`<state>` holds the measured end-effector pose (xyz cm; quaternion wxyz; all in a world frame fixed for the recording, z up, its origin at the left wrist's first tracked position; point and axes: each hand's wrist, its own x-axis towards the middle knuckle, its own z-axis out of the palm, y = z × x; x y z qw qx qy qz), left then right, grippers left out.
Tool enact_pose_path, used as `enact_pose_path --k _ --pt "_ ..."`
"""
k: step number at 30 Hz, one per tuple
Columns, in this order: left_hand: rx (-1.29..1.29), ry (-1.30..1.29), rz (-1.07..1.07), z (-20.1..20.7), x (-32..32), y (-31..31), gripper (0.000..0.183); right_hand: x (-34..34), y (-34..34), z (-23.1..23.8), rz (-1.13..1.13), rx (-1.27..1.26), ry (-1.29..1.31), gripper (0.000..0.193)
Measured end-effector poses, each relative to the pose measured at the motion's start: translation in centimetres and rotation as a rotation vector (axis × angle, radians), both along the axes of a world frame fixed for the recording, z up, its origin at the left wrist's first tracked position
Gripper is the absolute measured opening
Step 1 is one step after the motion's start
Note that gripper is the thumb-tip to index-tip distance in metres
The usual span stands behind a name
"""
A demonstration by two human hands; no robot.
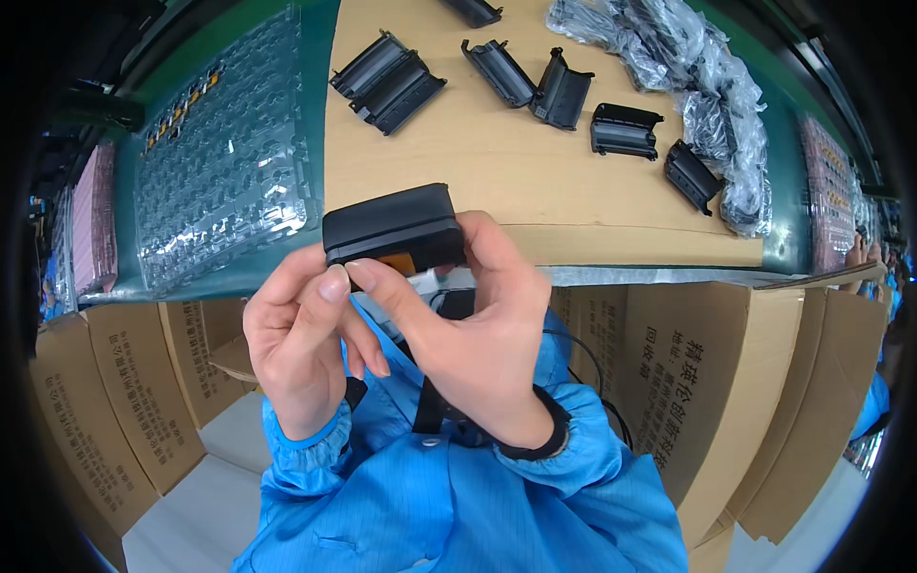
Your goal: Manually assemble internal electronic parts into a small plastic housing component.
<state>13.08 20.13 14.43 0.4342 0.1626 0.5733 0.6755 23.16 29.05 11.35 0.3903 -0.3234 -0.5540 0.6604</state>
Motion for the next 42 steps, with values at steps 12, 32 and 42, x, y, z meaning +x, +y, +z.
enact_pose_path --k 12,32,42 --pt "0.057 -0.058 0.089 -0.1 -0.6 0.3 0.026 -0.5 1.0 0.4 -0.018 -0.022 0.071 0.016" --pt "-0.044 0.2 0.27 -0.9 1.9 1.9 0.027 -0.1 0.2 1.5 -0.135 -0.229 0.131 0.013" --pt "0.008 0.172 0.238 -1.5 1.4 1.9 0.022 0.1 0.1 1.0 -0.137 -0.203 0.157 0.015"
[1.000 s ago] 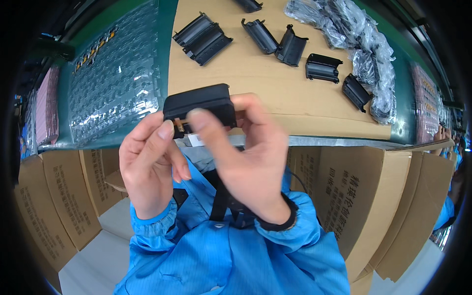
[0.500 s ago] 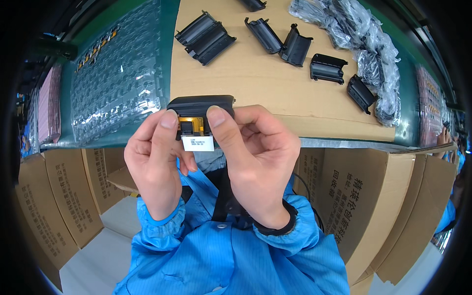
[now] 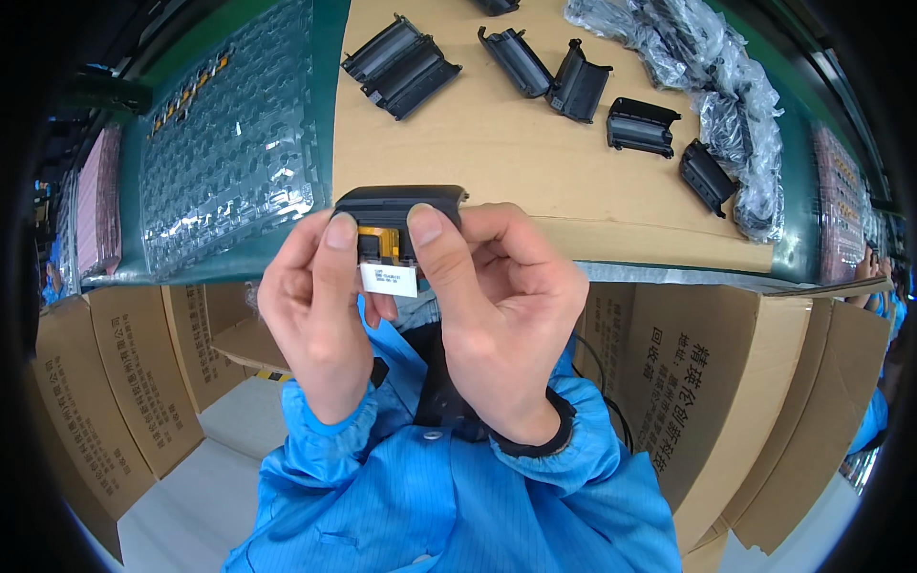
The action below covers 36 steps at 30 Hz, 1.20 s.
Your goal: Manually assemble internal electronic parts into a small plastic housing component.
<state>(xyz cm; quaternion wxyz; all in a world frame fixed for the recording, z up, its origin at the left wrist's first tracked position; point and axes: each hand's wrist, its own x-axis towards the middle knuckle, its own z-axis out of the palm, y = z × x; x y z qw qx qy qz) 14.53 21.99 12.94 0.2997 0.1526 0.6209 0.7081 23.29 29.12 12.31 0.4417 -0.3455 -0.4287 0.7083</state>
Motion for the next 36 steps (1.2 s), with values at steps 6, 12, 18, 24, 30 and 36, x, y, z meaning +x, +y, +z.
enact_pose_path --k 6,12,18,24,30,36 --pt "0.042 -0.232 -0.079 0.4 -1.1 0.1 0.023 0.4 0.5 -1.0 -0.05 0.112 -0.061 0.015" --pt "0.026 -0.002 0.045 -2.8 -1.7 0.4 0.017 1.3 0.9 -1.6 0.202 -0.212 -0.167 0.027" --pt "-0.176 0.234 0.018 -3.9 -2.2 0.6 0.019 0.7 0.4 -3.6 0.343 -0.452 -0.095 0.027" --pt "-0.394 0.689 -0.087 -3.3 -2.0 0.0 0.01 0.1 -0.3 -3.1 0.28 -0.386 -0.179 0.025" --pt "-0.274 0.831 -0.12 -4.3 -2.4 -0.1 0.01 -0.1 -0.8 -2.7 0.228 -0.302 -0.256 0.025" --pt "-0.241 0.82 -0.135 -3.8 -2.5 -0.1 0.016 -0.3 -0.7 -2.6 0.196 -0.234 -0.34 0.022"
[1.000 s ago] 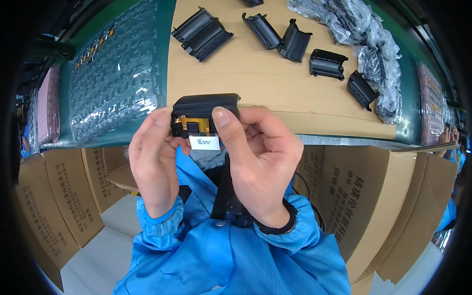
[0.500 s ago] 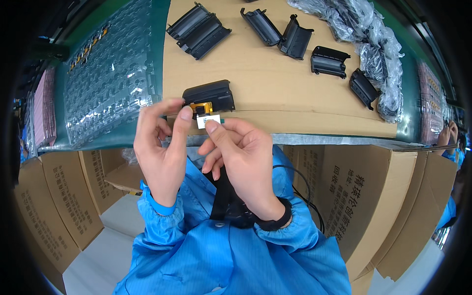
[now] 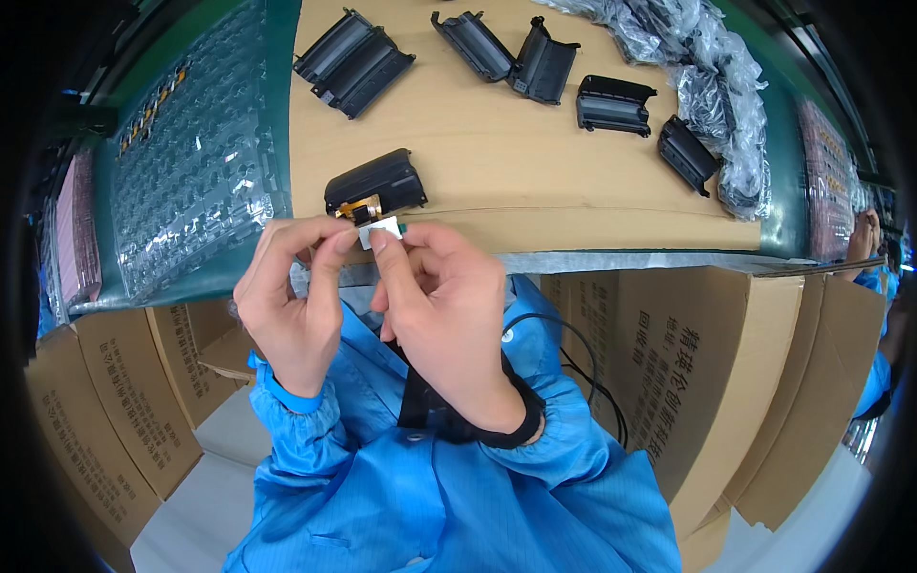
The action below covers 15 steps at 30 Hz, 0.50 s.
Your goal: Manually assemble internal electronic parts into a small plastic housing component.
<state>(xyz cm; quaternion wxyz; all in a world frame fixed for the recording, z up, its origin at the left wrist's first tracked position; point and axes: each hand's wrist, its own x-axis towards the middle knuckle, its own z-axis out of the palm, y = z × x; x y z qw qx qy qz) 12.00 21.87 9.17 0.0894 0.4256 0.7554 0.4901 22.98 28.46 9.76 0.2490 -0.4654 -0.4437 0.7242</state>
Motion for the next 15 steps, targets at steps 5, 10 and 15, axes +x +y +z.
enact_pose_path --k 5,10,15 --pt "0.009 0.342 -0.195 0.2 -1.0 1.2 0.027 0.2 -0.4 -1.6 0.037 0.429 -0.184 0.011" --pt "0.013 0.434 -0.223 0.7 -1.2 1.6 0.023 0.1 -0.3 -1.8 0.029 0.587 -0.213 0.008" --pt "0.05 0.494 -0.225 0.8 -1.1 1.4 0.023 0.2 0.0 -0.8 0.04 0.419 -0.204 0.009"
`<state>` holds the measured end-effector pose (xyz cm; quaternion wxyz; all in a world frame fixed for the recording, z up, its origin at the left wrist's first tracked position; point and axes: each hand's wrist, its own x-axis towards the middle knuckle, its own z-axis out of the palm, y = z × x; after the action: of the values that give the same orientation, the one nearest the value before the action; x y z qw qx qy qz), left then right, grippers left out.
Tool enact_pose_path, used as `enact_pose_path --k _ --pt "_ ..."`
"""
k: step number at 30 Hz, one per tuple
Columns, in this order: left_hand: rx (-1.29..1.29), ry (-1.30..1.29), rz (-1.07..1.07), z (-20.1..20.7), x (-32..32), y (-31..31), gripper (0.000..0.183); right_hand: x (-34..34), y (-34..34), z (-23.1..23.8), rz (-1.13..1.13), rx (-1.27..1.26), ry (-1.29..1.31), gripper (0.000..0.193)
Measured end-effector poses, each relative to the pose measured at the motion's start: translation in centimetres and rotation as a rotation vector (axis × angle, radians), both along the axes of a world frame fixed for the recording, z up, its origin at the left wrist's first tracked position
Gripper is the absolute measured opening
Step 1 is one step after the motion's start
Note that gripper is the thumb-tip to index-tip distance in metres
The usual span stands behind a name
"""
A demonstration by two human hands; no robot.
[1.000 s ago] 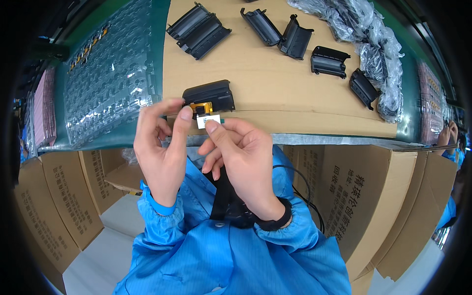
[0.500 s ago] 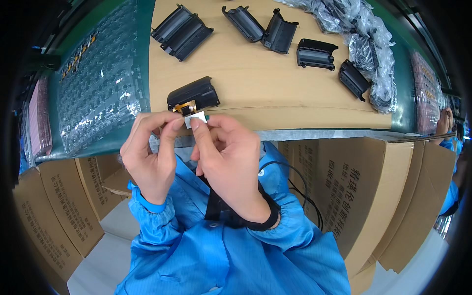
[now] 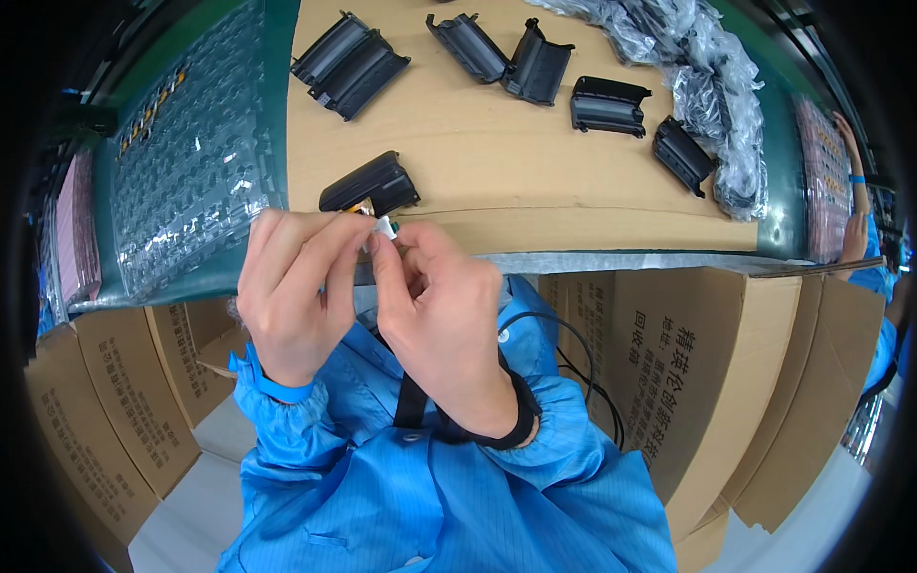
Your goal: Manually assemble internal electronic parts into a small plastic housing component.
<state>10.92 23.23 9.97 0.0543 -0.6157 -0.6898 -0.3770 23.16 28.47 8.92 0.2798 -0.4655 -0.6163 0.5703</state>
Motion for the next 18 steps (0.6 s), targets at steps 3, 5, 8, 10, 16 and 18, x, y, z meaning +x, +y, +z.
enact_pose_path --k 3,5,8,10,16,18 --pt "0.048 -0.011 0.03 0.3 0.3 -1.5 0.029 -0.1 0.3 0.0 -0.006 -0.069 0.003 0.012" --pt "0.023 -0.032 0.237 1.2 -0.1 -4.2 0.026 0.1 0.5 0.2 -0.001 -0.117 0.002 0.013" --pt "0.029 -0.164 0.583 -1.5 -2.1 -10.5 0.008 0.3 0.9 0.3 0.029 -0.198 0.004 0.016" --pt "-0.006 -0.342 0.848 -4.5 -3.8 -14.3 0.007 0.5 1.3 0.7 0.017 -0.273 0.02 0.015" --pt "-0.472 0.406 0.771 -10.5 -8.1 -21.4 0.03 0.8 2.2 0.5 0.044 -0.279 0.076 0.02" --pt "-0.606 0.181 0.838 -10.1 -7.5 -22.7 0.029 0.8 2.4 0.6 0.025 -0.27 0.097 0.02"
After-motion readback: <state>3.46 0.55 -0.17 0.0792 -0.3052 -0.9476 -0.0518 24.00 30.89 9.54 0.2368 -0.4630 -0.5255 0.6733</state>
